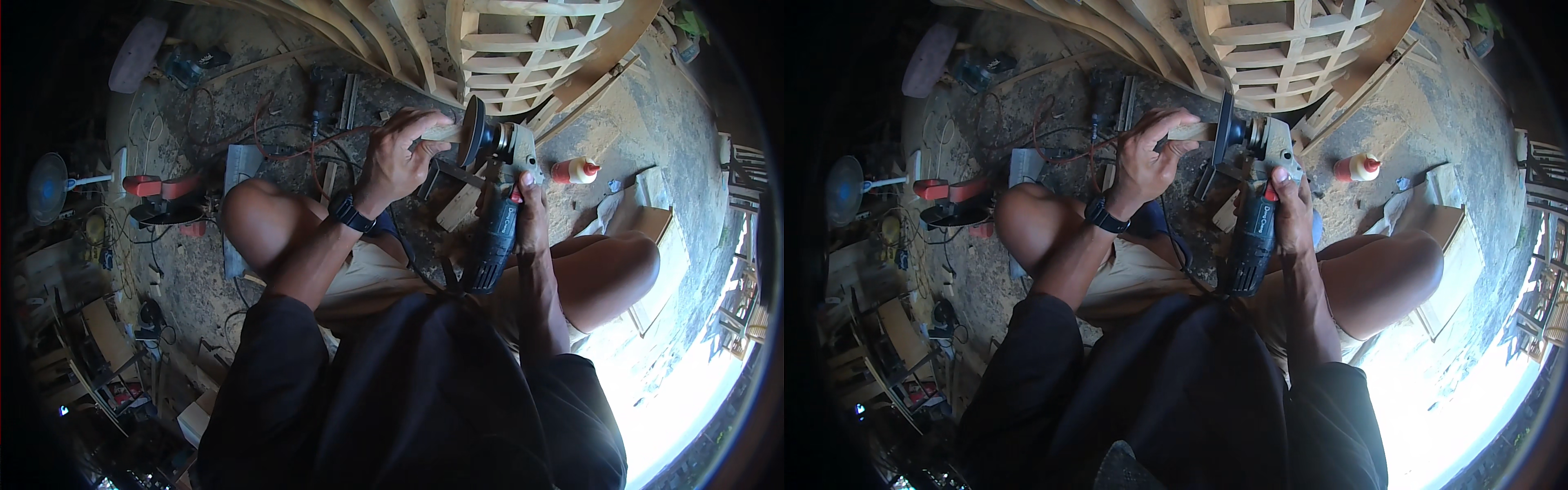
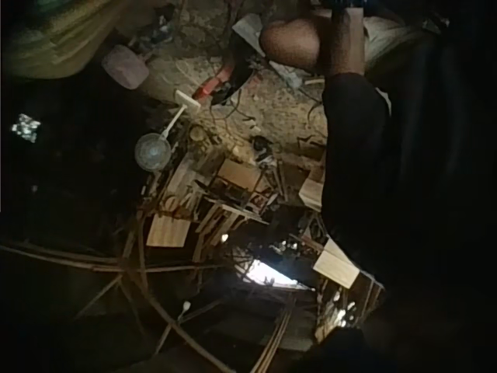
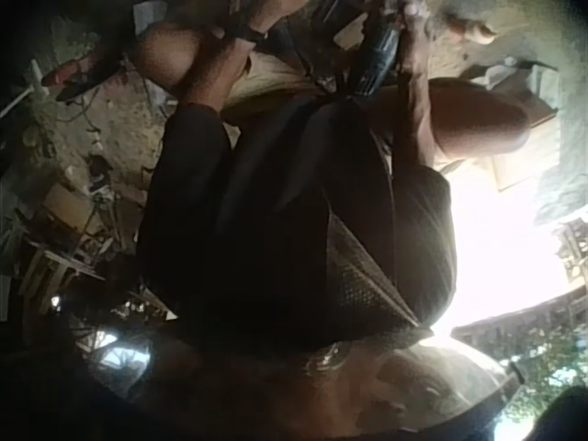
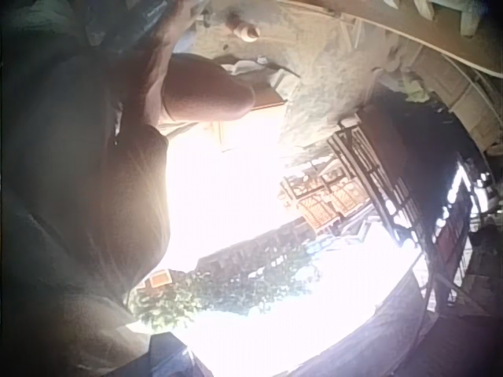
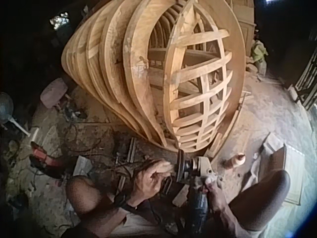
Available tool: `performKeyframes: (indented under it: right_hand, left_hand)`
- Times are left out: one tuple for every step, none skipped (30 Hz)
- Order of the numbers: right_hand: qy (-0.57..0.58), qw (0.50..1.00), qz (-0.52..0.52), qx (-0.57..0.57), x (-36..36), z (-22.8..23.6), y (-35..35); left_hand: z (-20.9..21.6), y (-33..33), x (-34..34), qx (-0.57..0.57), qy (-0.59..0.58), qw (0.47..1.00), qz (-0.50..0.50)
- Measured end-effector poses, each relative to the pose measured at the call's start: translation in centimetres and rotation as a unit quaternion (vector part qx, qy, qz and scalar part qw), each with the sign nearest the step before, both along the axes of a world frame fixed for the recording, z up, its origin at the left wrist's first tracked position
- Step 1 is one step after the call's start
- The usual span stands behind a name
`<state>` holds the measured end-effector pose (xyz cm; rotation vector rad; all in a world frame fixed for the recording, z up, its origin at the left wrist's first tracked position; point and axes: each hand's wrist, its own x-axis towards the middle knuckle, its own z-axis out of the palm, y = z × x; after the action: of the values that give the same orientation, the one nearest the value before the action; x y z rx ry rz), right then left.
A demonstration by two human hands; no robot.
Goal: The person sands a small wooden block using an angle grinder and then applies glue from a bottle to the block before fitting it into a large curved wooden frame.
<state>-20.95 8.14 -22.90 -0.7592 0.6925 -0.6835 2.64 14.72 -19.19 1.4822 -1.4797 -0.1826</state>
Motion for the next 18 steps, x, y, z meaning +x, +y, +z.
performKeyframes:
  right_hand:
    - [0.0,1.0,0.0,0.0,-0.03,0.06,-0.02]
    - [-0.01,1.0,0.003,0.022,-0.05,0.22,-0.04]
    - [-0.02,0.999,0.005,0.043,-0.07,0.37,-0.06]
    - [-0.02,0.999,0.005,0.044,-0.01,0.51,-0.05]
    - [-0.018,0.999,0.006,0.039,0.06,0.65,-0.02]
    - [-0.017,0.999,0.008,0.034,0.09,0.71,0.0]
    - [-0.016,0.999,0.007,0.034,0.04,0.68,-0.02]
    - [-0.014,0.999,0.008,0.036,0.0,0.59,-0.04]
    - [-0.012,0.999,0.008,0.038,-0.04,0.5,-0.07]
    - [-0.012,0.999,0.008,0.038,-0.08,0.4,-0.13]
    - [-0.011,0.999,0.012,0.038,-0.14,0.3,-0.19]
    - [-0.011,0.999,0.016,0.037,-0.17,0.23,-0.22]
    - [-0.011,0.999,0.016,0.037,-0.13,0.2,-0.18]
    - [0.003,1.0,0.015,0.016,-0.08,0.16,-0.18]
    - [0.017,1.0,0.014,-0.004,-0.04,0.1,-0.18]
    - [0.017,1.0,0.015,-0.005,-0.05,-0.07,-0.24]
    - [-0.01,1.0,0.014,0.012,-0.01,-0.2,-0.3]
    - [-0.037,0.999,0.013,0.028,0.03,-0.25,-0.36]
  left_hand:
    - [0.0,0.02,-0.01,-0.001,0.001,1.0,-0.001]
    - [0.0,0.05,0.0,-0.001,0.001,1.0,-0.001]
    - [0.01,0.09,0.01,0.0,0.006,1.0,-0.002]
    - [0.02,0.13,0.03,0.001,0.011,1.0,-0.002]
    - [0.01,0.14,0.03,0.001,0.011,1.0,-0.003]
    - [0.01,0.15,0.03,0.003,0.013,1.0,-0.002]
    - [0.0,0.15,0.02,0.005,0.014,1.0,-0.002]
    - [0.0,0.17,0.02,0.006,0.014,1.0,-0.002]
    - [0.0,0.18,0.02,0.002,0.01,1.0,-0.006]
    - [0.01,0.19,0.02,-0.002,0.005,1.0,-0.009]
    - [0.0,0.21,0.03,-0.002,0.005,1.0,-0.009]
    - [0.0,0.23,0.05,-0.006,0.0,1.0,-0.011]
    - [0.0,0.26,0.08,-0.01,-0.005,1.0,-0.013]
    - [0.12,0.21,0.06,-0.01,-0.005,1.0,-0.013]
    - [0.25,0.17,0.06,-0.002,0.011,1.0,-0.01]
    - [0.39,0.12,0.06,0.006,0.026,1.0,-0.006]
    - [0.43,-0.01,0.15,0.005,0.025,1.0,-0.005]
    - [0.43,-0.29,0.31,0.005,0.034,0.999,0.01]
